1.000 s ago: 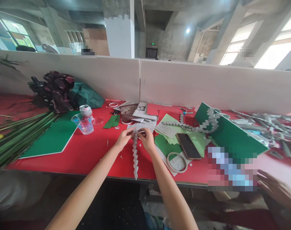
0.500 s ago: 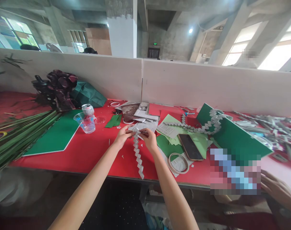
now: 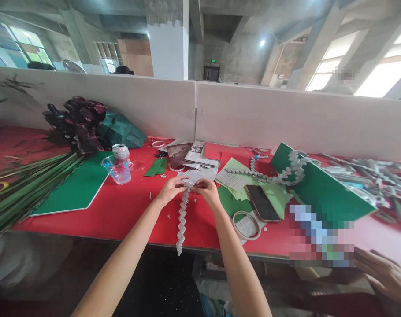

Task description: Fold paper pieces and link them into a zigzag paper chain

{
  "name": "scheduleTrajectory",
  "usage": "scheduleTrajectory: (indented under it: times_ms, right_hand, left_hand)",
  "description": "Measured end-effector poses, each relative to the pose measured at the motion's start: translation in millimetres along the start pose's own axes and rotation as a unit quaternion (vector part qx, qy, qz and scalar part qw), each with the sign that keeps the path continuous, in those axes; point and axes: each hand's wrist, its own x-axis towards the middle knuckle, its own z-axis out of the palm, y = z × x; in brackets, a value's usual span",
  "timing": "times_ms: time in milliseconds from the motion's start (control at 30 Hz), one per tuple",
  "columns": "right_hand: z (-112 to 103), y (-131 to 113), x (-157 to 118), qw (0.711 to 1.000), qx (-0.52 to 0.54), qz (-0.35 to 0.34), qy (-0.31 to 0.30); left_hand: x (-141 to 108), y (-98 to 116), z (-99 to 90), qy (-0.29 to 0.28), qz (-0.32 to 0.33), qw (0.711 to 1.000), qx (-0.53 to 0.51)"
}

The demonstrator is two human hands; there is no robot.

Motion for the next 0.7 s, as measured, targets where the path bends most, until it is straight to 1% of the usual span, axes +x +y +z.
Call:
scheduleTrajectory:
  times_ms: [67,200,267,400,500,633,700]
  right_hand:
    - [-1.1,1.1,0.7,1.000,0.009,0.002,0.000]
    - [-0.1,3.1,0.9,1.000,-0.010,-0.018,0.010]
    - [1.0,3.7,0.4,1.000,-0.009,-0.025,0.016]
    - [2.9,2.7,-0.3,0.999,0.005,-0.030,0.018]
    - [4.1,0.5,-0.2,0.999,0.000,-0.037,0.019]
    - [5.0,-1.5,-0.5,0.999,0.006,-0.041,0.029]
    - [5.0,-1.5,-1.0,0.999,0.018,-0.041,0.028]
  left_hand:
    - [1.2,-3.6,0.1,-0.006,0.024,0.999,0.037]
    - [1.2,-6.2,1.8,-0.014,0.078,0.992,0.095]
    - [-0.4,-4.1,2.7,-0.017,0.085,0.990,0.115]
    - [-3.0,0.5,4.4,-0.019,0.071,0.989,0.131]
    - [-2.8,0.5,6.2,-0.008,0.058,0.993,0.107]
    - [-2.8,0.6,8.5,0.051,0.018,0.998,0.022]
    - [-3.8,2.2,9.2,0.067,0.008,0.998,-0.009]
